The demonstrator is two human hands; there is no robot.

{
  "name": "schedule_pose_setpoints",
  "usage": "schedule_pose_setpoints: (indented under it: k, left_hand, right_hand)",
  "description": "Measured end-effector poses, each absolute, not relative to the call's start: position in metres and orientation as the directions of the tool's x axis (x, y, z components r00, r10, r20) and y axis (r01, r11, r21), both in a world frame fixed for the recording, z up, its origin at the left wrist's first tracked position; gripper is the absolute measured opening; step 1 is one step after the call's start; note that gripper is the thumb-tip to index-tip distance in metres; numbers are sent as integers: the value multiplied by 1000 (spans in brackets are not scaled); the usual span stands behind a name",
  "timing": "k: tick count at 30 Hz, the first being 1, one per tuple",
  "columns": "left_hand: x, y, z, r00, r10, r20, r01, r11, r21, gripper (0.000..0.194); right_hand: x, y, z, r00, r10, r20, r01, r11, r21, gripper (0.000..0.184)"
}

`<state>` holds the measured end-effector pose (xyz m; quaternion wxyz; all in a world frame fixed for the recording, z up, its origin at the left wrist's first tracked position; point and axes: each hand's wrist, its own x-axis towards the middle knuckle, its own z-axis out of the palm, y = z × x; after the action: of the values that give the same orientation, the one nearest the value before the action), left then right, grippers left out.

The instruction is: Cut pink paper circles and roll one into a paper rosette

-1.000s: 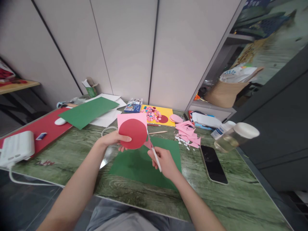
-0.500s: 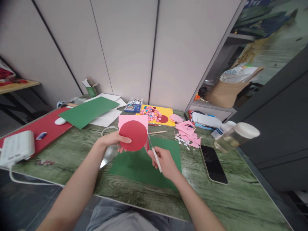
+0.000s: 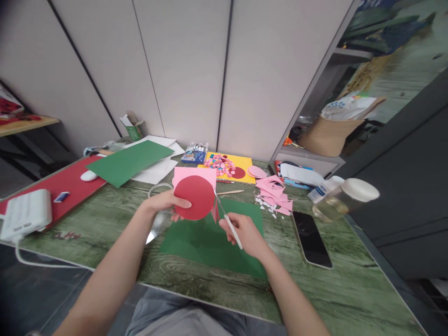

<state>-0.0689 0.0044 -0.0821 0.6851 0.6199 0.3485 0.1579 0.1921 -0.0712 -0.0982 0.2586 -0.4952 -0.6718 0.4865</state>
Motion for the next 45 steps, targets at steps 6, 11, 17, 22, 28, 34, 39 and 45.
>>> schedule_pose_setpoints:
  k: [6,11,17,22,28,34,39,45]
  left_hand:
    - [-69,5,-88,729,634,-258,165,203,965,27]
    - [-54,1,-91,789,544,-285,212,195,958,26]
    - [-30,-6,-97,837,417,-355,309,175,935,27]
    - [-25,-7,-102,860,340,-381,348,156,924,27]
    - [-21,-9,-97,812,501,-301,270,135,953,26]
    - [0,-9,-109,511,859,22,54,-58,997,39]
    - [18,-17,-121,256,966,36,-77,-17,997,38]
    - [25,-31,-113,193,981,13,-38,-6,999,37]
  right_hand:
    - [230,-66,-79,-656,723,-219,335,19,-942,47]
    - [230,-57,-88,-357,934,8,142,63,-988,31]
    - [206,-56,-99,-105,993,51,-91,42,-995,30]
    - [206,-56,-104,-67,998,-7,-69,-11,-998,34]
    - [204,-52,-110,76,994,82,-83,88,-993,35]
    - [201,-51,-112,332,920,209,-137,266,-954,33]
    - [195,-51,-116,392,891,228,-181,318,-931,33]
    - [193,-51,-118,407,885,228,-176,321,-931,34]
